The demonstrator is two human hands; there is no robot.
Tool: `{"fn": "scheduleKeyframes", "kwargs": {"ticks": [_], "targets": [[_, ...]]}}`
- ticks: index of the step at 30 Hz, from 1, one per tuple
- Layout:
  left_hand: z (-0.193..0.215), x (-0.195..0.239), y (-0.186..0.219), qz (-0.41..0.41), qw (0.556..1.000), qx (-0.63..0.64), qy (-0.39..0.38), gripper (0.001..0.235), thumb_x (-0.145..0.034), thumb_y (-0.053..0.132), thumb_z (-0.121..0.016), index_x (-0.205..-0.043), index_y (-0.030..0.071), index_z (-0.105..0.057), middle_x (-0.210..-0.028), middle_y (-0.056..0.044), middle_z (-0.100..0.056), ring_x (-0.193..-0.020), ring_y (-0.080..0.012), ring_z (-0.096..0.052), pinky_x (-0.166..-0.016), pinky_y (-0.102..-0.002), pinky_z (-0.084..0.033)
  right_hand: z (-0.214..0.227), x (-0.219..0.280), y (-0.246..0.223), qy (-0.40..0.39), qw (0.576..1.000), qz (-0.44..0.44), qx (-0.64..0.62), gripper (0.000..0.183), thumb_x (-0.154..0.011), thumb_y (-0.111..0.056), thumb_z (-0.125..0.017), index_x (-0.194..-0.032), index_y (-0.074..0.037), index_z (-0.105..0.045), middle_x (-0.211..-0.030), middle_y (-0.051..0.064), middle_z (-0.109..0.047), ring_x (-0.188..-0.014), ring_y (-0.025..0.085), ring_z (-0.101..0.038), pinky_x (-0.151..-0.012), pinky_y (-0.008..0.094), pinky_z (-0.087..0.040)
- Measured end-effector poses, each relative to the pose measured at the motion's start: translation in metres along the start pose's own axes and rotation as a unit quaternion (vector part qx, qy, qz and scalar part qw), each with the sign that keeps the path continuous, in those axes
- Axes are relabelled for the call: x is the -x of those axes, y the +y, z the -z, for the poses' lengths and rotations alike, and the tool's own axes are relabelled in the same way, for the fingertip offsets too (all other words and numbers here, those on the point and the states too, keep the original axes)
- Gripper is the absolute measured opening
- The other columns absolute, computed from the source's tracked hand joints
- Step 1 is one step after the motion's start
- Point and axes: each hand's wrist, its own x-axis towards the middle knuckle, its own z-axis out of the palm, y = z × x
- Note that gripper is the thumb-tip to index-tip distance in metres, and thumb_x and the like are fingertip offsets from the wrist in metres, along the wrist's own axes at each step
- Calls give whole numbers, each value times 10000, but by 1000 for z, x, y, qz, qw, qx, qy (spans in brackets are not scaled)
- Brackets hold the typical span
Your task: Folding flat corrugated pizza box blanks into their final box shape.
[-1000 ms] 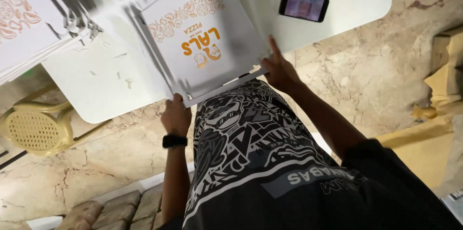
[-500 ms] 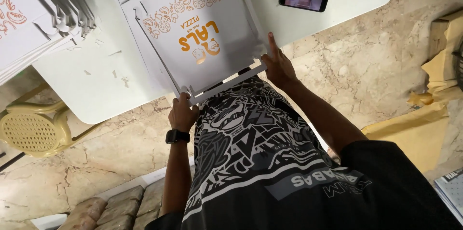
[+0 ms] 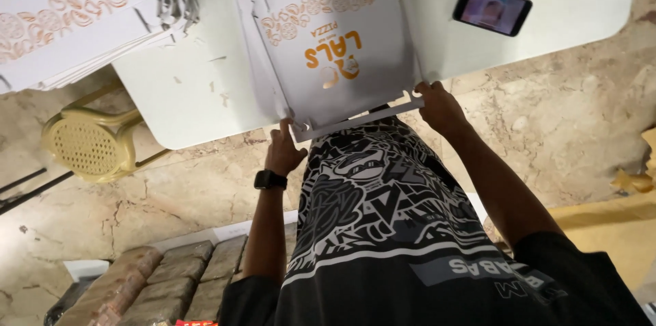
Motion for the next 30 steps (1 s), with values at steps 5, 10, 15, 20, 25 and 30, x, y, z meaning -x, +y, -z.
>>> {"fn": "scheduleKeyframes", "kwargs": {"ticks": [5,10,15,20,25,30], "targets": [[73,-64,9,-46,990,-54,124,543,-919,269,-711,-1377,219,-424,-1246,-218,-525,-1060,-565,-656,-880,-630,-573,-1,1,2,40,994,45,96,641,-723,-155,-856,-1272,-138,-525,-1008,82,-573,-897,249,-702,-724,305,-636],[134,-167,58,-127,950,36,283,493,-1004,238,-635,-1442,230,-409,-1251,-239,-538,-971,-506,-698,-753,-583,-605,36,7,-31,-5,990,-61,-125,523,-848,25,-627,-1348,-93,-529,-1108,232,-558,-836,468,-681,-696,540,-614],[171,-200,98,-33,977,103,182,643,-1001,144,-571,-1552,361,-322,-1344,-146,-403,-1015,-299,-692,-772,-334,-704,31,7,-35,56,990,-40,-123,535,-798,161,-557,-1289,-51,-586,-1057,276,-597,-813,430,-639,-580,497,-607],[161,-223,70,-106,964,48,238,367,-920,132,-700,-1267,194,-598,-1234,-166,-452,-976,-362,-702,-833,-388,-667,32,10,-40,79,985,-54,-145,465,-856,160,-530,-1268,-32,-632,-1034,273,-605,-797,422,-638,-561,485,-610],[154,-250,51,-161,944,29,286,456,-865,122,-751,-1284,225,-604,-1145,-181,-509,-886,-345,-705,-799,-404,-663,39,11,-42,26,984,-88,-153,567,-812,124,-541,-1333,-97,-577,-1046,258,-599,-726,421,-628,-572,487,-572],[156,-244,57,-156,932,-14,327,377,-825,185,-726,-1198,239,-730,-1086,-150,-546,-853,-357,-701,-746,-473,-640,45,11,-43,14,987,-70,-144,569,-838,89,-528,-1378,-86,-563,-1020,260,-611,-707,450,-639,-580,521,-572]]}}
